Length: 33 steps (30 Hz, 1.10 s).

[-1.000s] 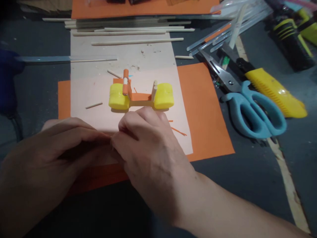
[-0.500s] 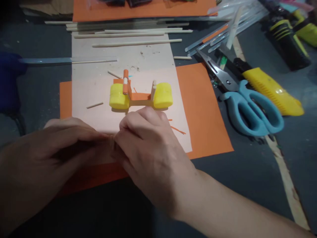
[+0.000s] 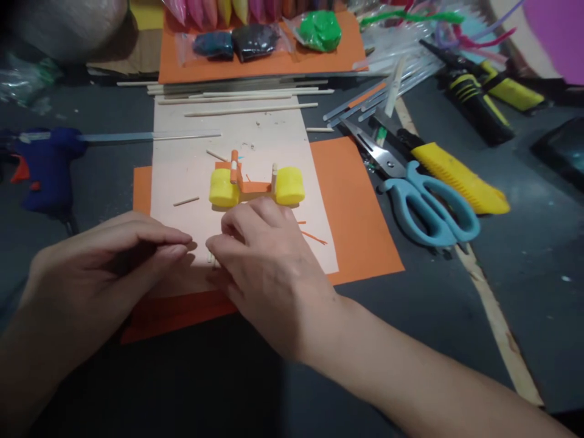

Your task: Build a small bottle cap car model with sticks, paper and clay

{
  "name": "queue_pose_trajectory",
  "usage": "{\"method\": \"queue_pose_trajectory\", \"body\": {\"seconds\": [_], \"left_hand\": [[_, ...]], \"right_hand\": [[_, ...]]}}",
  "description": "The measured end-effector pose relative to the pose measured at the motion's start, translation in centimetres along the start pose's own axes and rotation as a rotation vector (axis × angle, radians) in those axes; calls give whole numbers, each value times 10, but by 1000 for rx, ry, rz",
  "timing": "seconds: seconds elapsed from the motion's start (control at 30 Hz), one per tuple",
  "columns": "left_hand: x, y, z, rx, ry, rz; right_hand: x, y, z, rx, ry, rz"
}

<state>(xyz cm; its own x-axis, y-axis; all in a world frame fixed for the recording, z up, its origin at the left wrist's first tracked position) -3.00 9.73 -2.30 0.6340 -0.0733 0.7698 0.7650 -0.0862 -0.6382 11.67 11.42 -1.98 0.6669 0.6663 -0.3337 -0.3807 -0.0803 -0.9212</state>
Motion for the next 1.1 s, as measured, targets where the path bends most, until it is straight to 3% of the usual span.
{"method": "queue_pose_trajectory", "body": {"seconds": [0.37, 0.53, 0.77, 0.97, 1.1], "left_hand": [[2, 5, 1, -38, 29, 38], [2, 1, 0, 1, 9, -5], [-2, -5, -2, 7, -147, -280], [1, 10, -6, -160, -285, -752], [0, 18, -10, -232, -388, -931]], "right_hand": [[-1, 1, 1, -15, -8, 35], [0, -4, -2, 43, -30, 58], [-3, -30, -8, 220, -93, 61], [-11, -37, -11, 249, -137, 167], [-14, -38, -11, 258, -145, 182]]}}
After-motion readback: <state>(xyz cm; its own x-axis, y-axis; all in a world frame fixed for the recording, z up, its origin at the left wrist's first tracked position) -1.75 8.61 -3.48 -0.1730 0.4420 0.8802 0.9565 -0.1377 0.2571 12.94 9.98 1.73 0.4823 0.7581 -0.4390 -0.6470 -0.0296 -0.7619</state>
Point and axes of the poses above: each hand's wrist, its own z-axis towards the middle knuckle, its own y-axis out of the palm, x = y × z, the point moved 7 cm from there along z, towards the middle knuckle, and after that the axes turned 9 degrees about -z, right-handed, at the moved point
